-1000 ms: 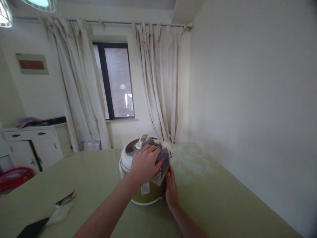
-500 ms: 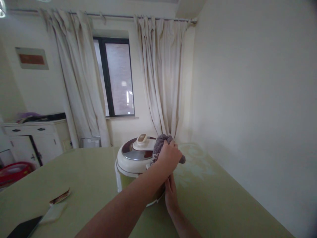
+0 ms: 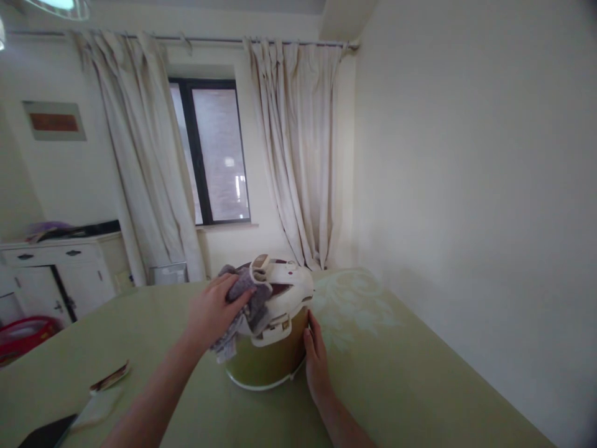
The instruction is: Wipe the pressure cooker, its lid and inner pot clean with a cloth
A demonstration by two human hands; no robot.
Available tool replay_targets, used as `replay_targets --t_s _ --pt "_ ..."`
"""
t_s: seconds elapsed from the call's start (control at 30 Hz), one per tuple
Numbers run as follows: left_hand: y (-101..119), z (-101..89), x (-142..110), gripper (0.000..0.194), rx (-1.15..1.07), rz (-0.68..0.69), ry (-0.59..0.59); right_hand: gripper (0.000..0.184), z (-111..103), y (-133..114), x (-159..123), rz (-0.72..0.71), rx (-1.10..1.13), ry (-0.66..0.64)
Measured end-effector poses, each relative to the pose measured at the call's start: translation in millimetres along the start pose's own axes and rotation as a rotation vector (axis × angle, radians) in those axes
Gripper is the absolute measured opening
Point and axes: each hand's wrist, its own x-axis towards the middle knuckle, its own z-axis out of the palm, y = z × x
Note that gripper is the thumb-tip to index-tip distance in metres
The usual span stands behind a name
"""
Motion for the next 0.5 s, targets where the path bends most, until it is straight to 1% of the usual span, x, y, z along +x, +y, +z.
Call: replay_targets --t_s 0.03,0.1,0.2,0.27,0.33,0.5 --pt "-12.5 0.7 3.2 0.042 0.005 -0.074 0.002 0.067 1.1 1.0 -0.4 -0.002 -0.001 0.003" --pt "-35.7 2.4 17.0 0.049 -0.021 -0.194 -0.032 0.069 3.1 3.8 -1.0 -0.011 -0.004 0.012" --pt "-60.0 6.0 47.2 0.052 -0.174 -0.297 -0.079 0.068 4.7 7.4 -1.8 -0.021 -0.008 0.014" --pt "-68.0 8.3 66.6 0.05 -0.275 -0.332 -0.1 0.067 4.9 8.8 -2.2 -0.019 -0.01 0.012" --pt "-71.1 9.9 82.3 0.047 -0.321 -0.352 -0.118 0.066 4.8 9.7 -2.6 -0.017 -0.007 0.018" --pt "-72.9 16.2 106.6 0.039 -0.319 -0.34 -0.161 0.065 4.6 14.2 -4.8 -0.017 -0.005 0.043"
